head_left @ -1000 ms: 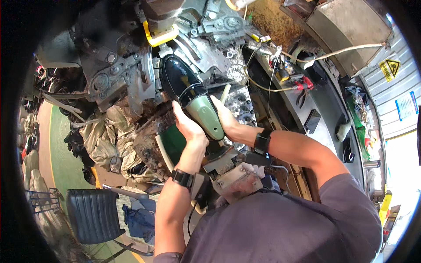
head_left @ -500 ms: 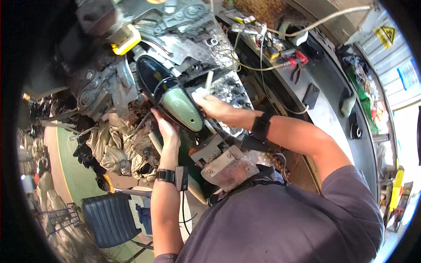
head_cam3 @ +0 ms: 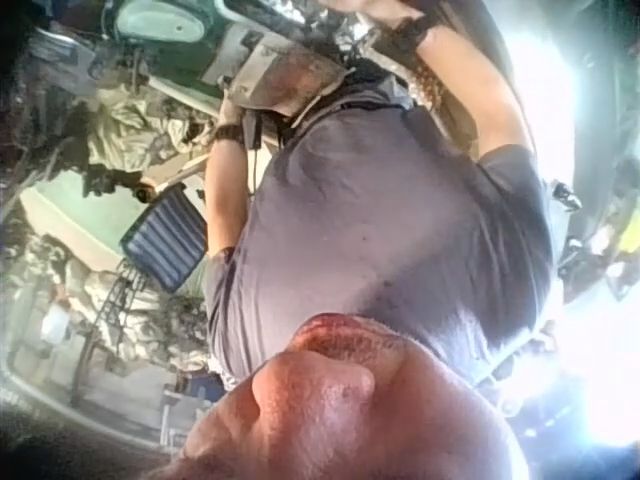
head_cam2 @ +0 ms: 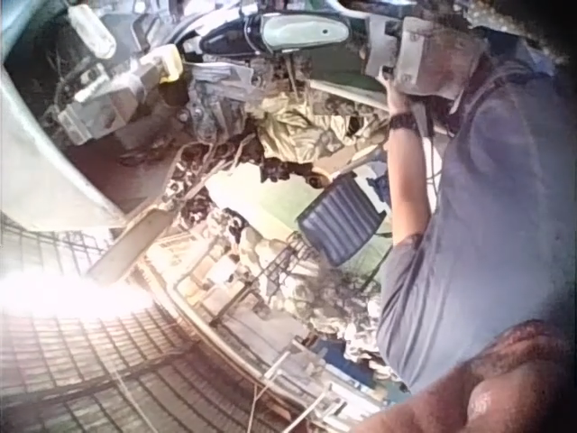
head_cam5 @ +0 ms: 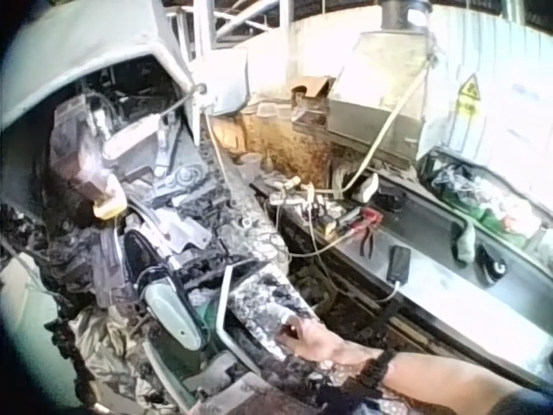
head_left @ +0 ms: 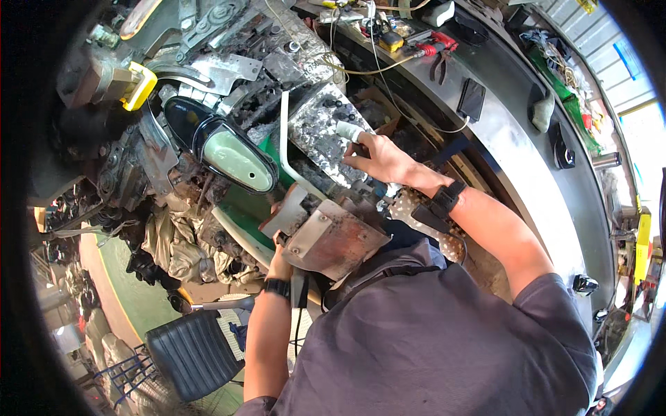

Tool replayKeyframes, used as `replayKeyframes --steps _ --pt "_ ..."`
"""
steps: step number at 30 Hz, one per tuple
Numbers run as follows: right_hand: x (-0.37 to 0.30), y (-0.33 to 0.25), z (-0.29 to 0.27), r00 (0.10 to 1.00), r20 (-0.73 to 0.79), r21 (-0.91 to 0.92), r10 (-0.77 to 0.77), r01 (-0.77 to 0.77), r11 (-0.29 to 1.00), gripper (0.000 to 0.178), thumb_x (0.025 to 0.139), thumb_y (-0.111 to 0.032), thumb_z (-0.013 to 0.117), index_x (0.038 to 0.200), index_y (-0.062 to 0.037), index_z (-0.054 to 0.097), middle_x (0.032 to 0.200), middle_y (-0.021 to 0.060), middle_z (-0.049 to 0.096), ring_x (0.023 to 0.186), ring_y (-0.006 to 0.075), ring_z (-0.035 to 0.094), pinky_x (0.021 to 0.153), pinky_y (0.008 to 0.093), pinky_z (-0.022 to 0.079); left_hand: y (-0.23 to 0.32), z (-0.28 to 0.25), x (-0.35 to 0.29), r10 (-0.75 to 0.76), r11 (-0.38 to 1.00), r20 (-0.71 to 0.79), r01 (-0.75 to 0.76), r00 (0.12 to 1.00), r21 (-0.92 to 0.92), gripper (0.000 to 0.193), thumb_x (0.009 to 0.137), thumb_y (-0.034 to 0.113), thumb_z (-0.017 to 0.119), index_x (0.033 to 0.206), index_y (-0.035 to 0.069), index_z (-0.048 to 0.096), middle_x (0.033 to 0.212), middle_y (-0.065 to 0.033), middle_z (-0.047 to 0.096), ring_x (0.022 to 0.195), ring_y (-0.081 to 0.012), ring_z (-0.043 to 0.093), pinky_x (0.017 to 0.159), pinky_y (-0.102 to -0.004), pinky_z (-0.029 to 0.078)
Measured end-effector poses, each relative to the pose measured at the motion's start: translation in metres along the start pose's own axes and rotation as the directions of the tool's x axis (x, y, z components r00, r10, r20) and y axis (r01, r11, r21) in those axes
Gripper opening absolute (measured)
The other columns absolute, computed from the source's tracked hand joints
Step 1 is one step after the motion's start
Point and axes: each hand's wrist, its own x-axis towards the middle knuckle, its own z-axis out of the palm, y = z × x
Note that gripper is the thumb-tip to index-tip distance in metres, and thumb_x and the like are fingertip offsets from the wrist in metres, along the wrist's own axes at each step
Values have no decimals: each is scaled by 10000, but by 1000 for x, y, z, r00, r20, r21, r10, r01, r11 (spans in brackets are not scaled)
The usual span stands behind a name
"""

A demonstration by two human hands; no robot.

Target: Operating shoe lasting machinery and inspecting shoe components in a factory.

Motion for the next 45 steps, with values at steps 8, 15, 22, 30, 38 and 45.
replayKeyframes --steps 8,15,22,30,38,45 --pt "-28 1 -40 951 -310 -51 10 -27 998 494 923 -343 728 1229 36 642 1081 222 725 990 269 723 850 386 556 -199 -266 -1 -680 -728 710 -56 184 -683 345 865 -6 710 1207 -4 665 1185 -99 661 1027 -168 644 865 -325 550" --pt "-69 -110 -25 861 -62 83 -504 508 857 734 833 -251 843 1452 -48 505 1289 132 670 1195 182 616 949 354 529 -321 -350 -25 -752 -586 647 -577 127 -568 521 1043 374 489 1348 -47 533 1258 -165 645 1121 -301 652 1000 -472 527" --pt "-124 -149 -49 833 -141 132 -536 552 823 952 733 -326 912 1496 -26 429 1336 156 626 1191 250 634 989 361 507 -345 -396 110 -533 -788 720 -570 444 -233 451 1025 386 532 1185 -16 660 1138 -154 710 1041 -296 682 923 -439 554" --pt "-202 -129 -114 698 -486 185 -527 671 718 1018 671 -340 942 1491 -14 434 1432 121 578 1314 226 550 1128 385 405 -293 -422 245 -301 -944 550 -327 779 -54 437 1041 391 467 1177 28 670 1141 -137 712 1058 -298 682 916 -420 557" --pt "-313 -58 -201 575 -703 5 -417 591 807 960 685 -310 940 1444 36 466 1345 202 617 1244 247 603 1066 363 449 -177 -464 414 -1 -995 206 19 979 -96 464 1043 382 442 1303 23 581 1280 -158 640 1160 -317 630 1021 -474 508" --pt "-419 -7 -277 640 -757 36 130 -158 987 815 757 -341 858 1373 52 495 946 279 696 872 400 711 794 410 555 -68 -525 538 463 -885 234 462 855 64 495 1049 381 434 1378 26 537 1357 -156 606 1247 -343 574 1103 -493 431"
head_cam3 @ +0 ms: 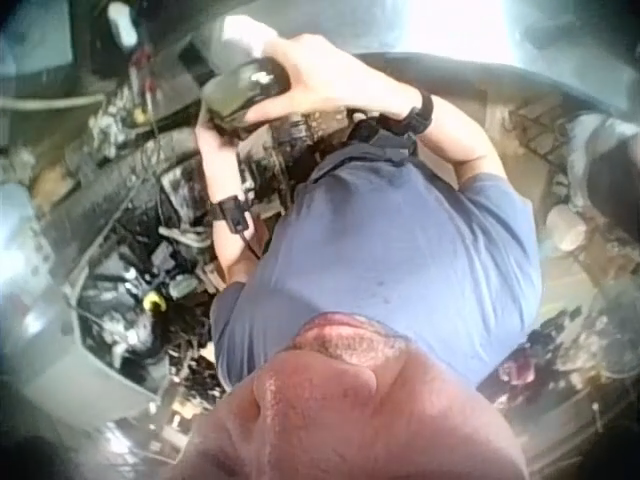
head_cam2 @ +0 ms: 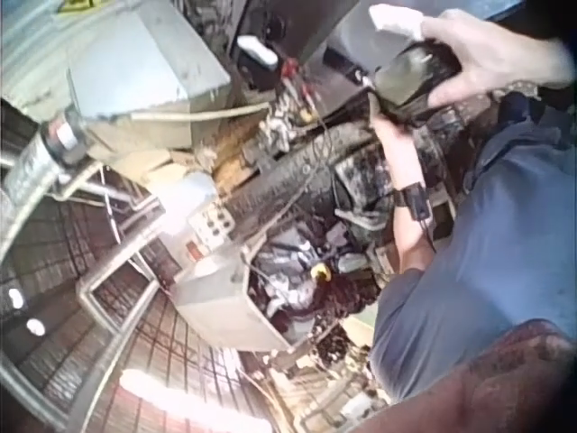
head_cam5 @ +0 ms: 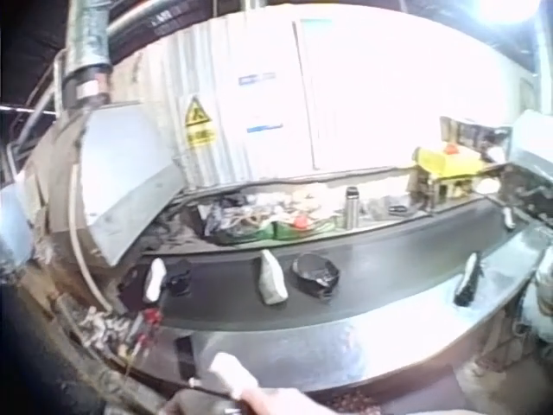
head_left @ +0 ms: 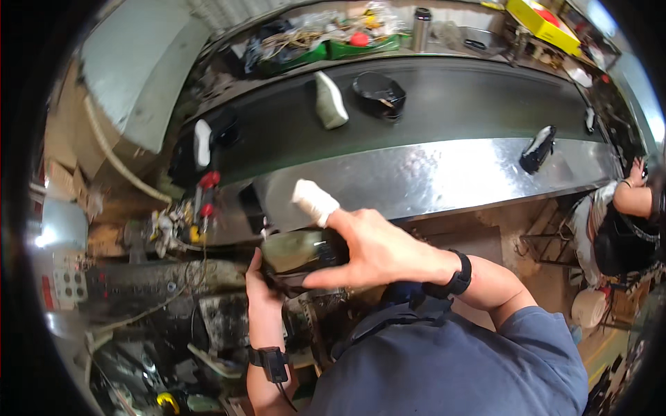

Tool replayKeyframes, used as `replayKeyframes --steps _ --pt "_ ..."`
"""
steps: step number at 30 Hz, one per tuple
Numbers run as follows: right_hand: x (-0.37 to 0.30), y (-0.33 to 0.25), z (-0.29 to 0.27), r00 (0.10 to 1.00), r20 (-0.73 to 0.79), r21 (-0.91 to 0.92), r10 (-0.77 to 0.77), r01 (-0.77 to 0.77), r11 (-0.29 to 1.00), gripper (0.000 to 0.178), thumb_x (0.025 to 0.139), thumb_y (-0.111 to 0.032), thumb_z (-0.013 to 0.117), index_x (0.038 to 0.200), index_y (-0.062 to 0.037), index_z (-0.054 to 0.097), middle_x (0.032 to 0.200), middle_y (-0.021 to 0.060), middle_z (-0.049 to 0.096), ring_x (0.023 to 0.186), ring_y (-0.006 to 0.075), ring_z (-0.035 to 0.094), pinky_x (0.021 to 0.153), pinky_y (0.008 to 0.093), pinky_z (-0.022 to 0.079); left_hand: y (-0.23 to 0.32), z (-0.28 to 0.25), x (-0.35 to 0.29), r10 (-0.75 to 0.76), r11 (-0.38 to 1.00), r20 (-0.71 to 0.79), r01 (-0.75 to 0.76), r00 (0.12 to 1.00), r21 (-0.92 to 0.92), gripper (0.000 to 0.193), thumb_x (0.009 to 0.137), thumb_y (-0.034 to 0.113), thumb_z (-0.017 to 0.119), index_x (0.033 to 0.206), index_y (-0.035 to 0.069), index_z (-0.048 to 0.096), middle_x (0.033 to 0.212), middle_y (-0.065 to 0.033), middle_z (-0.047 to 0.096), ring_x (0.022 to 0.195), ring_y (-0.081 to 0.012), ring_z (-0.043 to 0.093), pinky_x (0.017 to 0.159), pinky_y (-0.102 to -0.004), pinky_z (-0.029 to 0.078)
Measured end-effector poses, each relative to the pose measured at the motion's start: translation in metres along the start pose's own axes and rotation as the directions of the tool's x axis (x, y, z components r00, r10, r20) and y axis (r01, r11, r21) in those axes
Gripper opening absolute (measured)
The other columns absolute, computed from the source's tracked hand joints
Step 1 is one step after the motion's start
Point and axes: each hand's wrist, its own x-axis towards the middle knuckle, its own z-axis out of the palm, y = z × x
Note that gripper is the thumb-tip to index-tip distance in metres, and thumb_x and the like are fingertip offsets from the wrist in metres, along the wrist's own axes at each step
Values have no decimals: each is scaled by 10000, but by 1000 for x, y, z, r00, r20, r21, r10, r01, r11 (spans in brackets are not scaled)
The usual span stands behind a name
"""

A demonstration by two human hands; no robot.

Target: Operating shoe lasting machinery and inspecting shoe components in a factory.

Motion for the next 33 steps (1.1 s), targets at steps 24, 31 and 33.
replayKeyframes --steps 24,31,33 --pt "109 389 -164 270 -511 857 816 91 507 480 910 -298 748 1239 -31 523 1186 233 647 985 369 676 791 501 616 0 -18 61 86 972 -343 -4 935 233 394 956 248 651 1279 43 557 1196 -172 618 1129 -297 611 1028 -427 488" --pt "160 421 -189 -59 -406 908 912 -138 396 693 790 -143 739 1357 -48 353 1432 151 366 1311 348 442 1002 540 484 13 -18 100 92 942 -346 31 934 334 340 956 244 656 1223 46 583 1176 -187 639 1099 -315 639 972 -422 517" --pt "173 387 -167 -7 -397 904 918 -175 390 522 774 -112 736 1207 -34 454 1179 139 509 1053 290 562 806 450 545 28 -28 100 110 929 -376 39 920 369 332 957 240 656 1218 47 588 1164 -187 650 1077 -313 652 956 -419 525"
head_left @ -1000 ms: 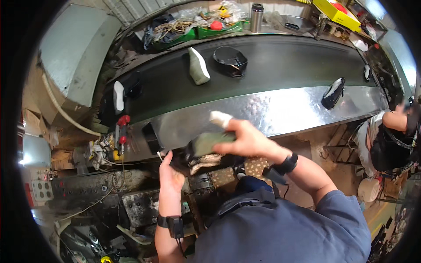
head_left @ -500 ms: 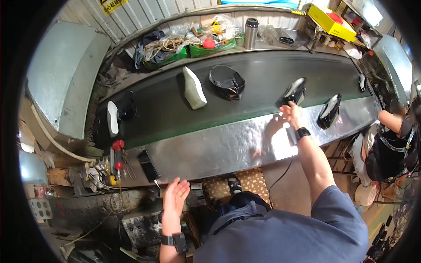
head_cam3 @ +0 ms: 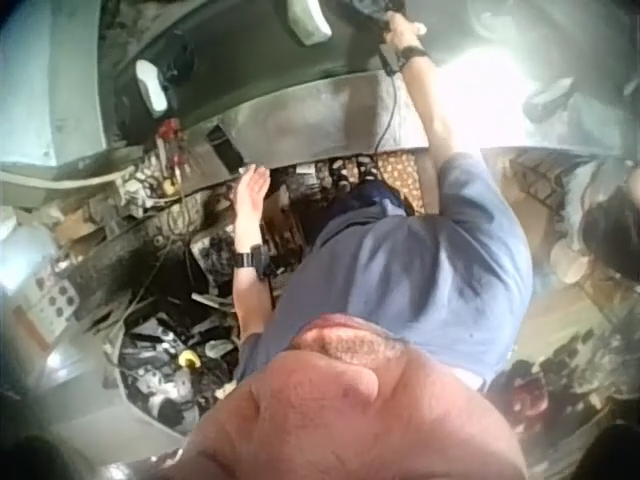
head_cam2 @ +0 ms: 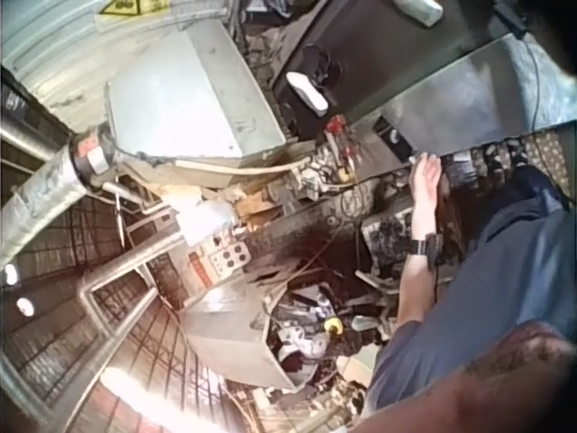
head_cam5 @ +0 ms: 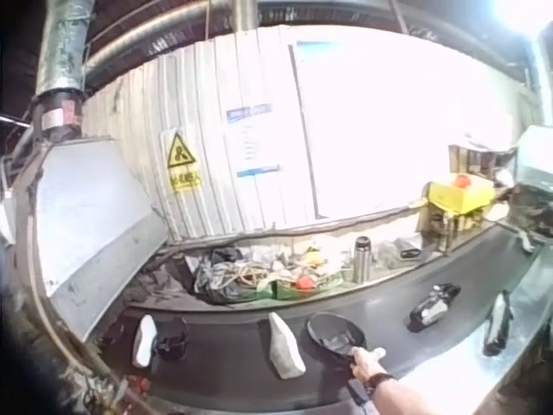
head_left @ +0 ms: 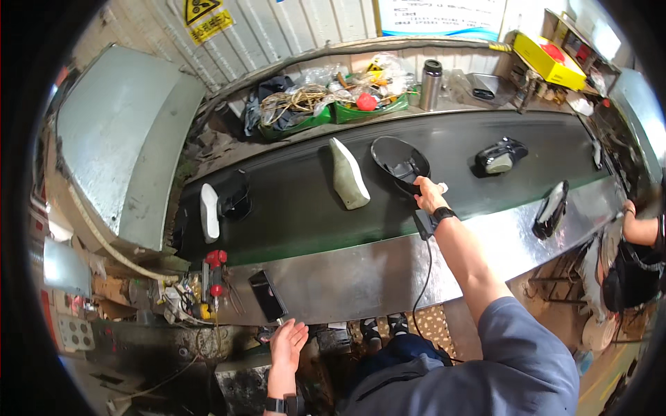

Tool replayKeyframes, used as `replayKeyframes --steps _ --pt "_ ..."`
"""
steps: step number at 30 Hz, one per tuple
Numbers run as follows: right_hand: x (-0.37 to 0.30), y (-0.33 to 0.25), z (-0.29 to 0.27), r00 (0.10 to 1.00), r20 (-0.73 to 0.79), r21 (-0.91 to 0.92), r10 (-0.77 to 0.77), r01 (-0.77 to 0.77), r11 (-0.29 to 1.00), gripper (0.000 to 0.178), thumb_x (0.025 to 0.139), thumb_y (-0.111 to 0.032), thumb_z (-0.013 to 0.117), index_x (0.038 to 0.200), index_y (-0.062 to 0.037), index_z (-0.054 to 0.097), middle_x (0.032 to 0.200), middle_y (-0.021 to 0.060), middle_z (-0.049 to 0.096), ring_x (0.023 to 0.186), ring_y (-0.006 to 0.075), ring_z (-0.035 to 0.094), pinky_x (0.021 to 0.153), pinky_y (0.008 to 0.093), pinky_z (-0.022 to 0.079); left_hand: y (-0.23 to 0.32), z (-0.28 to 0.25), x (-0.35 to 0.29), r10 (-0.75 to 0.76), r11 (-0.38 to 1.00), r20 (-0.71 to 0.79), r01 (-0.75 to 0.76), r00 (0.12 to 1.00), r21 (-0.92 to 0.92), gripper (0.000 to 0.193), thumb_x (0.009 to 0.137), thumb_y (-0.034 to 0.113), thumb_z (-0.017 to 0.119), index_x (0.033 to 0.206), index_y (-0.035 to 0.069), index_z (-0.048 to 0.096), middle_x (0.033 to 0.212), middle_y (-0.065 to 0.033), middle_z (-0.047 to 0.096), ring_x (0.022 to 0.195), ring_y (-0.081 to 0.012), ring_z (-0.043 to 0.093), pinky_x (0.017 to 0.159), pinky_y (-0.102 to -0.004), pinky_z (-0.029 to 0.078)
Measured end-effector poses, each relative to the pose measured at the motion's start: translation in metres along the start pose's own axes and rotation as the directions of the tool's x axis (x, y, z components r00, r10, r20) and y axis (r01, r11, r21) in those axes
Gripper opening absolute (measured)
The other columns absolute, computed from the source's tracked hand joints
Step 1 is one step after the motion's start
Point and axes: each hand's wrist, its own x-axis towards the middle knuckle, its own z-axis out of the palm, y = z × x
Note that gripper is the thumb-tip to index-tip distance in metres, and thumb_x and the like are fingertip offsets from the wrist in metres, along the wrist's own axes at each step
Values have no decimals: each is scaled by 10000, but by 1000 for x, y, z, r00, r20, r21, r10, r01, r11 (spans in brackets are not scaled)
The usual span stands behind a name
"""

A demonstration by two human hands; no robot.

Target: Operating shoe lasting machinery and inspecting shoe components in a factory.

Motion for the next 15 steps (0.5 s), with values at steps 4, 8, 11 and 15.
replayKeyframes --steps 4,8,11,15 --pt "58 0 -148 922 376 239 -93 1 971 252 810 -172 696 927 -34 520 748 84 464 623 196 488 594 339 481 8 103 63 -50 988 248 11 967 155 284 965 199 634 1203 45 608 1113 -154 678 1006 -278 683 906 -393 544" --pt "-83 43 -213 932 334 287 -143 44 957 387 907 -178 690 1252 -107 529 1198 141 500 967 318 620 743 414 610 28 175 126 3 879 386 -187 922 440 421 914 183 690 1300 57 581 1183 -150 658 1062 -230 660 910 -364 527" --pt "-165 86 -275 932 321 207 -168 104 973 496 903 -117 676 1352 -129 466 1174 90 535 917 247 612 691 446 599 27 269 172 123 761 422 -358 898 540 775 819 272 768 1475 56 416 1338 -197 563 1249 -291 547 1031 -417 457" --pt "-226 169 -327 939 340 476 -52 -124 871 532 936 -360 704 1386 -155 508 1256 63 641 1206 256 594 1070 636 431 16 378 195 321 617 365 -486 874 619 1065 724 422 839 1574 165 251 1527 -290 290 1430 -415 301 1157 -480 326"
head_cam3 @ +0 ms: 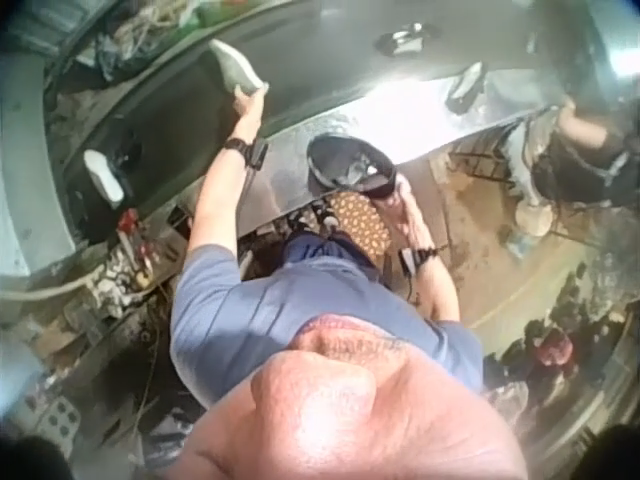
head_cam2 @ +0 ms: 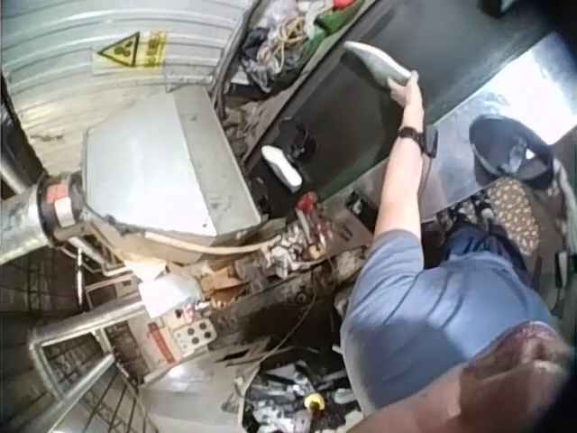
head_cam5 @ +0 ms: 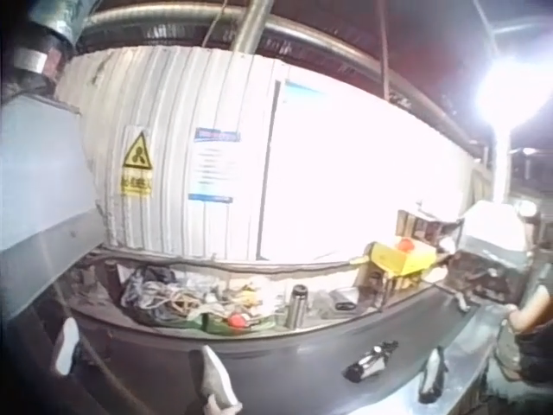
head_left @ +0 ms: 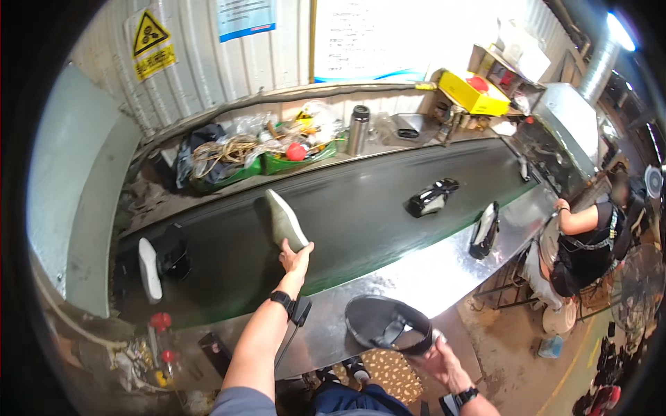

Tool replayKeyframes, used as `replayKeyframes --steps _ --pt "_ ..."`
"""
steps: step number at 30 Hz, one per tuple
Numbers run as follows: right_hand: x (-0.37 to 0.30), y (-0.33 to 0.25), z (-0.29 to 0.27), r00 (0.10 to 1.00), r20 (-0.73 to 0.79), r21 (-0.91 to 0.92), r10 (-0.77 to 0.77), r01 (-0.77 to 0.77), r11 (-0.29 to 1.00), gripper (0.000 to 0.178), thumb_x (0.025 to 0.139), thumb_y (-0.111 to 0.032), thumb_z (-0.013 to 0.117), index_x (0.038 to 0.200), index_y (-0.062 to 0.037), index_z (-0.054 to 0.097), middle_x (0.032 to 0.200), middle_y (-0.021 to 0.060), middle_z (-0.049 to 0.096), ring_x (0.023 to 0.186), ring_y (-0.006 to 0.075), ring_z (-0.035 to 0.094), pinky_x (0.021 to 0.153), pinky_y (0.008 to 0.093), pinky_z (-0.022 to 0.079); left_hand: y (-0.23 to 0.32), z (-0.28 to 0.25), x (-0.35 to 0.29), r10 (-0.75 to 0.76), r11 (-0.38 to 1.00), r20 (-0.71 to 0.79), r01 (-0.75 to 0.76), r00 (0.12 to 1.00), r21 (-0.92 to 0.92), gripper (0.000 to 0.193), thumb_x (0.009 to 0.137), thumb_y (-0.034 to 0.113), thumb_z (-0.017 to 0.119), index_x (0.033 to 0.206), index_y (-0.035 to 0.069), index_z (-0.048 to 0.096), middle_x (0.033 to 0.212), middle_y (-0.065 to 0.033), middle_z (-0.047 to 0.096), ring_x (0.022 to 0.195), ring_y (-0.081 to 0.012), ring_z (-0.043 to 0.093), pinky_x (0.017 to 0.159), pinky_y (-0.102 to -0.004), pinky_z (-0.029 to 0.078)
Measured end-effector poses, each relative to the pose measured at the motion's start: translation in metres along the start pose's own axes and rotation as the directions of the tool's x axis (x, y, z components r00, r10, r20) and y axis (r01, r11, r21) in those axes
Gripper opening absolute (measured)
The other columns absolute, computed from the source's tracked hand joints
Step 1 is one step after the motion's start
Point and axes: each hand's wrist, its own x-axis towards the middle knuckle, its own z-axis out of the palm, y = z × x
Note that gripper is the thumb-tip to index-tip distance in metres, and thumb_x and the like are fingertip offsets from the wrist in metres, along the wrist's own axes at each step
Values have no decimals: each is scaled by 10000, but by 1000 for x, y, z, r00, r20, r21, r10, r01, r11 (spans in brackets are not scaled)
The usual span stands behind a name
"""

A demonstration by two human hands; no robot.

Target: Operating shoe lasting machinery and inspecting shoe components in a factory.

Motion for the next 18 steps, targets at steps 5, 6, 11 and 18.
replayKeyframes --steps 5,6,11,18 --pt "-54 18 32 986 -84 208 142 -122 970 391 968 -220 676 1330 -148 548 1156 20 689 1088 218 653 1059 583 458 5 39 21 -51 918 -348 182 936 354 1115 764 350 815 1578 359 53 1479 -260 284 1349 -394 352 1061 -605 358" --pt "-49 24 19 993 3 170 120 -119 978 389 970 -198 673 1334 -153 542 1107 1 683 1035 188 649 1042 577 470 0 37 22 -45 912 -352 182 935 368 1081 783 283 787 1578 361 58 1461 -255 299 1329 -389 370 1058 -572 372" --pt "-69 -11 63 998 -1 -113 -70 69 991 371 949 -140 699 1288 -83 559 950 -7 675 835 123 651 897 392 571 -11 -21 -21 43 946 -139 5 989 324 942 713 96 766 1532 279 340 1470 -248 331 1356 -417 359 1110 -534 348" --pt "-41 -55 108 925 271 -449 -268 367 815 429 917 -118 741 1298 -1 581 989 -7 657 842 35 575 698 225 483 -21 -121 -194 825 219 410 -888 390 404 517 652 43 696 1161 131 696 1402 -211 449 1301 -407 414 1105 -500 355"
